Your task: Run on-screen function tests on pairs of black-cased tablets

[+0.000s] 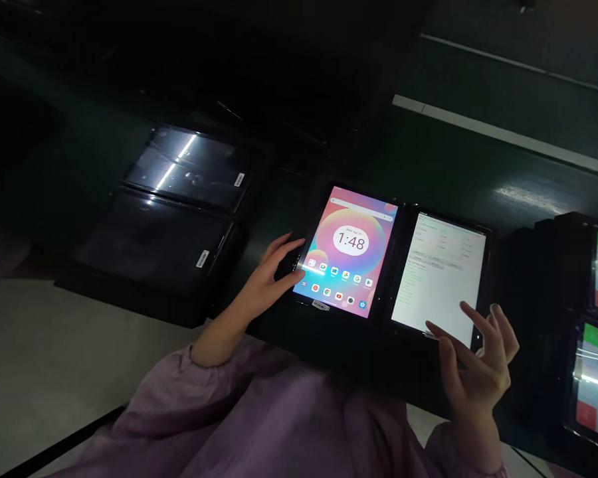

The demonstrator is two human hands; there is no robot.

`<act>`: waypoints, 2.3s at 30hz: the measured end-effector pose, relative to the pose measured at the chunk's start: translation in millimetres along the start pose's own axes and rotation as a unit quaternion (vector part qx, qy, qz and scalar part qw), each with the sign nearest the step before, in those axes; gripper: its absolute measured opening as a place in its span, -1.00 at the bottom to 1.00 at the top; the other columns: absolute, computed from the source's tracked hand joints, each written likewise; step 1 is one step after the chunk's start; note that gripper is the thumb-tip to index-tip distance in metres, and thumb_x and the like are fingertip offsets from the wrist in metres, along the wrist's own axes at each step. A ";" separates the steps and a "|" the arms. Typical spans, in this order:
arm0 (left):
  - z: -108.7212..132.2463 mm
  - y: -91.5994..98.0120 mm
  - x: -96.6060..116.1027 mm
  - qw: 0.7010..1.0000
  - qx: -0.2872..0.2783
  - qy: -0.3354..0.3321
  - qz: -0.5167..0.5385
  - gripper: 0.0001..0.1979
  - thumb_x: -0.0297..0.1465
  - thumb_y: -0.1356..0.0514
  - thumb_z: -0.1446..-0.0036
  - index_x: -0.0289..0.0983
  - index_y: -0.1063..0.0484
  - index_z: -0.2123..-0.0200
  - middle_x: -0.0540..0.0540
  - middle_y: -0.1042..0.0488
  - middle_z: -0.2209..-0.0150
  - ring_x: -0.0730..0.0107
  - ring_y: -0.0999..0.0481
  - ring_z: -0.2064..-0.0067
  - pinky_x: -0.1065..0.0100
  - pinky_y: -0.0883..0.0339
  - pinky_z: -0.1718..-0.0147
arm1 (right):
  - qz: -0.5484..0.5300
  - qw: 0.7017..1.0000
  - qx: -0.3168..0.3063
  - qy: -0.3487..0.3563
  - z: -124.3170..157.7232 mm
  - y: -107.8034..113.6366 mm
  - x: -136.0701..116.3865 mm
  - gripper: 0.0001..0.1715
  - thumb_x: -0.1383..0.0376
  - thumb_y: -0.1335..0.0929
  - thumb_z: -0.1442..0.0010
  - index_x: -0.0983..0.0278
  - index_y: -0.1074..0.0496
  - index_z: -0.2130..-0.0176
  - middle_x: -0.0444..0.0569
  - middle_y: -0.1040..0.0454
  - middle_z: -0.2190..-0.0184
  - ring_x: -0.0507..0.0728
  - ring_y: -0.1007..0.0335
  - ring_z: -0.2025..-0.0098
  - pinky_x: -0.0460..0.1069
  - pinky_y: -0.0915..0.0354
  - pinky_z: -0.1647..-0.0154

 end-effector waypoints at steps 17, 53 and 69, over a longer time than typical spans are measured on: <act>-1.0 0.3 -17.8 0.999 -0.027 -0.041 0.013 -0.31 -0.01 -0.28 -0.28 -0.06 -0.31 -0.40 -0.17 0.02 -0.57 -0.21 0.11 -0.60 -0.25 0.05 -0.49 | -0.009 0.999 -0.028 0.016 0.1 -2.9 -10.9 -0.78 0.38 -0.44 -0.35 0.23 -0.63 0.36 -0.05 -0.52 -0.19 0.37 -0.15 -0.48 0.23 -0.30 -0.34; 2.9 -8.0 -12.8 0.994 -0.069 -0.085 0.007 -0.21 -0.01 -0.29 -0.33 0.01 -0.14 -0.52 -0.10 0.26 -0.63 -0.24 0.28 -0.62 -0.25 0.15 -0.52 | 0.019 0.999 -0.032 0.017 -9.5 -19.2 -30.9 -0.83 0.44 -0.45 -0.33 0.19 -0.65 0.18 -0.02 -0.53 -0.18 0.35 -0.25 -0.43 0.25 -0.30 -0.27; 0.2 -13.9 -12.2 0.995 -0.074 -0.069 0.010 -0.17 -0.05 -0.30 -0.27 -0.05 -0.16 -0.52 -0.19 0.21 -0.61 -0.31 0.21 -0.60 -0.30 0.07 -0.48 | 0.017 1.000 -0.010 0.022 -14.3 -16.9 -22.7 -0.84 0.44 -0.45 -0.33 0.22 -0.66 0.23 0.01 -0.55 -0.16 0.39 -0.29 -0.40 0.30 -0.37 -0.26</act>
Point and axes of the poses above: each hand's wrist, its own z-axis away from the middle knuckle, its own y-axis out of the back of the hand, x = y × z, the point moved 7 cm from there along -z, towards the middle knuckle
